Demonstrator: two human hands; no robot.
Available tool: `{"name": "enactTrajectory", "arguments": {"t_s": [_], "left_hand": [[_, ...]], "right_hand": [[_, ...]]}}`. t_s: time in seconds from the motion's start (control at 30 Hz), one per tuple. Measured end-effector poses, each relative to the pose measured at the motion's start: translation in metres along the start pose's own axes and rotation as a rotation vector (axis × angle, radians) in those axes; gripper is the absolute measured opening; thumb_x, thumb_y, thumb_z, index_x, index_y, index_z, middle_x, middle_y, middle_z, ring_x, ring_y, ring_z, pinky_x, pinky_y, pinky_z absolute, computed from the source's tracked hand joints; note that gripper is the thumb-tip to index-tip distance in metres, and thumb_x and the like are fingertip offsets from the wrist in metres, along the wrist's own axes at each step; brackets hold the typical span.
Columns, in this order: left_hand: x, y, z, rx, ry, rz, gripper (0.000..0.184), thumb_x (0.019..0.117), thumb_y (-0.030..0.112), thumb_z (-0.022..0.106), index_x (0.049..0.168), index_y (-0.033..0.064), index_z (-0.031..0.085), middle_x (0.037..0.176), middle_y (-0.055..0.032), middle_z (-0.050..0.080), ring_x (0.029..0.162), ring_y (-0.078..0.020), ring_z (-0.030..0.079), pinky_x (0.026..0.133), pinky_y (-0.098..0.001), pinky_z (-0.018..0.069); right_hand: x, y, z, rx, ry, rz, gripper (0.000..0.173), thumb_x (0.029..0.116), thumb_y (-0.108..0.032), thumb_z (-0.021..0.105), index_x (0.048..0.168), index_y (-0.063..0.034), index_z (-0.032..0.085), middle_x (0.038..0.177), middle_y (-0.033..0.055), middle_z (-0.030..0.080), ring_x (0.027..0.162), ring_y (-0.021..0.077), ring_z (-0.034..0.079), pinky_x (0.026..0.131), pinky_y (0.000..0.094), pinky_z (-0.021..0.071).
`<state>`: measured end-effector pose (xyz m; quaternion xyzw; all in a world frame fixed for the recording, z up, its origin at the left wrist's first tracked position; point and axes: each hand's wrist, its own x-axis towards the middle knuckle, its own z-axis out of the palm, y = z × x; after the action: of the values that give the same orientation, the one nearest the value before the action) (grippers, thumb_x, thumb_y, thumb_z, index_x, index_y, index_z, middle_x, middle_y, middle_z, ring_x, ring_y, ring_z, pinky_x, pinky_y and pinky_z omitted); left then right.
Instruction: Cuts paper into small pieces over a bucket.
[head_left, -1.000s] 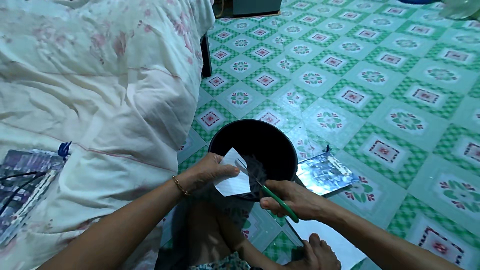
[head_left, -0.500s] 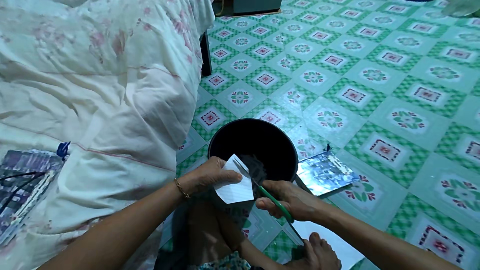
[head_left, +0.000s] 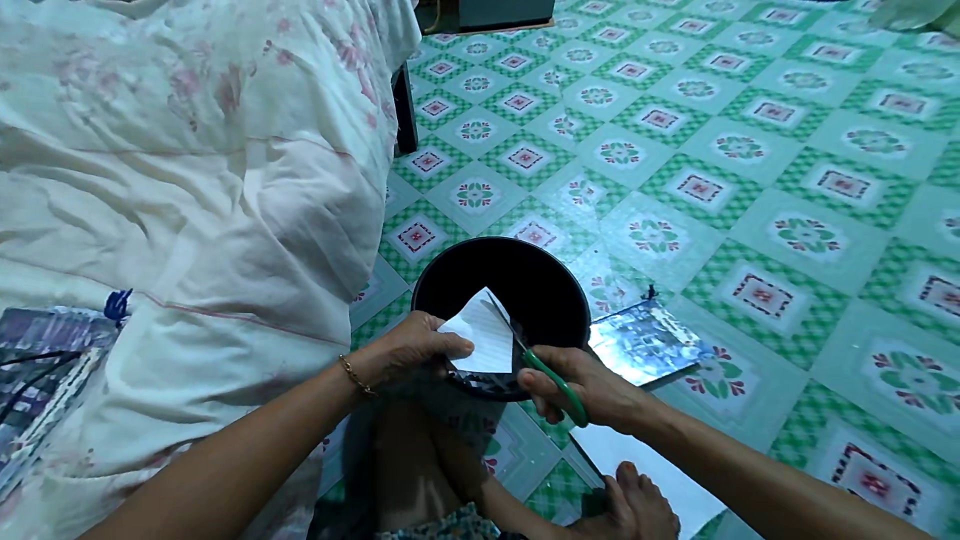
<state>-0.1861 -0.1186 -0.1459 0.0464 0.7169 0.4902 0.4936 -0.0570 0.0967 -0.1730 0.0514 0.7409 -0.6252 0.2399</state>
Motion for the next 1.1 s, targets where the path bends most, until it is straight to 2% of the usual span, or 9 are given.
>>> {"name": "enactTrajectory", "arguments": {"t_s": [0.13, 0.23, 0.33, 0.43, 0.63, 0.87, 0.93, 1.0, 1.1], "left_hand": [[-0.0013, 0.0001, -0.0001, 0.035, -0.02, 0.027, 0.014, 0.0991, 0.003, 0.061, 0.086, 0.0042, 0.066, 0.068, 0.0028, 0.066, 0.058, -0.0024, 0.062, 0.058, -0.0169, 0.0523], [-0.0018, -0.0007, 0.0001, 0.047, -0.023, 0.054, 0.014, 0.0988, 0.003, 0.061, 0.086, 0.0047, 0.066, 0.069, 0.0037, 0.067, 0.059, -0.0013, 0.062, 0.059, -0.0164, 0.0524], [-0.0022, 0.0, 0.0002, 0.03, 0.021, 0.081, 0.013, 0.0987, 0.002, 0.062, 0.087, 0.003, 0.066, 0.068, 0.0036, 0.066, 0.059, -0.0012, 0.061, 0.059, -0.0162, 0.0518], [-0.0014, -0.0004, -0.0002, 0.035, 0.02, 0.094, 0.012, 0.0976, 0.001, 0.063, 0.087, 0.003, 0.068, 0.07, 0.0032, 0.068, 0.061, -0.0014, 0.063, 0.061, -0.0166, 0.0533], [-0.0022, 0.0003, 0.0011, 0.063, -0.003, 0.085, 0.012, 0.0972, 0.0, 0.063, 0.087, 0.0037, 0.068, 0.07, 0.0041, 0.068, 0.061, -0.0013, 0.063, 0.061, -0.0167, 0.0534], [-0.0051, 0.0026, 0.0007, 0.101, -0.032, 0.07, 0.013, 0.0971, -0.001, 0.063, 0.087, 0.0043, 0.068, 0.072, 0.0044, 0.069, 0.063, -0.0003, 0.064, 0.062, -0.0157, 0.0534], [-0.0031, 0.0026, -0.0009, 0.107, 0.025, 0.055, 0.012, 0.0985, 0.002, 0.063, 0.087, 0.0027, 0.067, 0.07, 0.0035, 0.066, 0.06, -0.0009, 0.061, 0.06, -0.0161, 0.0518], [0.0001, 0.0023, -0.0024, 0.072, 0.109, 0.042, 0.011, 0.0996, 0.004, 0.063, 0.09, 0.0012, 0.066, 0.068, 0.0025, 0.064, 0.057, -0.0017, 0.059, 0.058, -0.0166, 0.0507], [0.002, 0.0037, -0.0031, -0.01, 0.193, 0.045, 0.007, 0.1, 0.004, 0.063, 0.095, 0.0005, 0.064, 0.069, 0.0015, 0.064, 0.056, -0.0025, 0.06, 0.057, -0.0166, 0.0514]], "right_hand": [[0.0001, -0.0026, 0.0011, -0.025, -0.018, -0.002, 0.034, 0.098, -0.045, 0.058, 0.101, -0.0117, 0.057, 0.067, -0.0119, 0.058, 0.058, -0.001, 0.059, 0.056, 0.0164, 0.0487], [0.0001, -0.0028, 0.001, -0.008, 0.026, -0.011, 0.028, 0.0981, -0.039, 0.061, 0.096, -0.0115, 0.058, 0.063, -0.0116, 0.056, 0.054, -0.0004, 0.058, 0.054, 0.0169, 0.0494], [0.0002, -0.0018, -0.0009, -0.001, 0.069, -0.04, 0.022, 0.0975, -0.032, 0.065, 0.087, -0.0142, 0.059, 0.056, -0.0133, 0.055, 0.048, -0.0026, 0.055, 0.049, 0.0139, 0.0459], [0.0001, -0.0012, -0.0013, 0.024, 0.048, -0.038, 0.02, 0.0975, -0.029, 0.066, 0.085, -0.0149, 0.059, 0.055, -0.0132, 0.055, 0.046, -0.0028, 0.054, 0.047, 0.0133, 0.0447], [0.0008, -0.0027, -0.001, 0.012, -0.026, 0.027, 0.028, 0.0992, -0.04, 0.06, 0.093, -0.0138, 0.056, 0.063, -0.0115, 0.058, 0.054, -0.0002, 0.059, 0.053, 0.0156, 0.0488], [0.0012, -0.0014, -0.0051, 0.13, 0.08, -0.005, 0.02, 0.0988, -0.026, 0.063, 0.083, -0.0147, 0.059, 0.055, -0.0118, 0.057, 0.046, -0.0014, 0.055, 0.047, 0.0139, 0.0461], [0.0009, 0.0001, -0.0067, 0.117, 0.026, 0.041, 0.02, 0.1011, -0.028, 0.059, 0.088, -0.0132, 0.059, 0.057, -0.0106, 0.059, 0.049, 0.0001, 0.058, 0.049, 0.0155, 0.0488], [-0.0011, -0.0002, -0.0073, 0.063, -0.066, 0.103, 0.028, 0.1046, -0.036, 0.05, 0.101, -0.0094, 0.059, 0.066, -0.0085, 0.061, 0.057, 0.0026, 0.061, 0.057, 0.0184, 0.0517], [-0.002, 0.0013, -0.0072, -0.009, -0.132, 0.131, 0.039, 0.1041, -0.044, 0.046, 0.111, -0.0074, 0.058, 0.074, -0.0074, 0.065, 0.064, 0.0022, 0.062, 0.06, 0.0186, 0.0489]]}}
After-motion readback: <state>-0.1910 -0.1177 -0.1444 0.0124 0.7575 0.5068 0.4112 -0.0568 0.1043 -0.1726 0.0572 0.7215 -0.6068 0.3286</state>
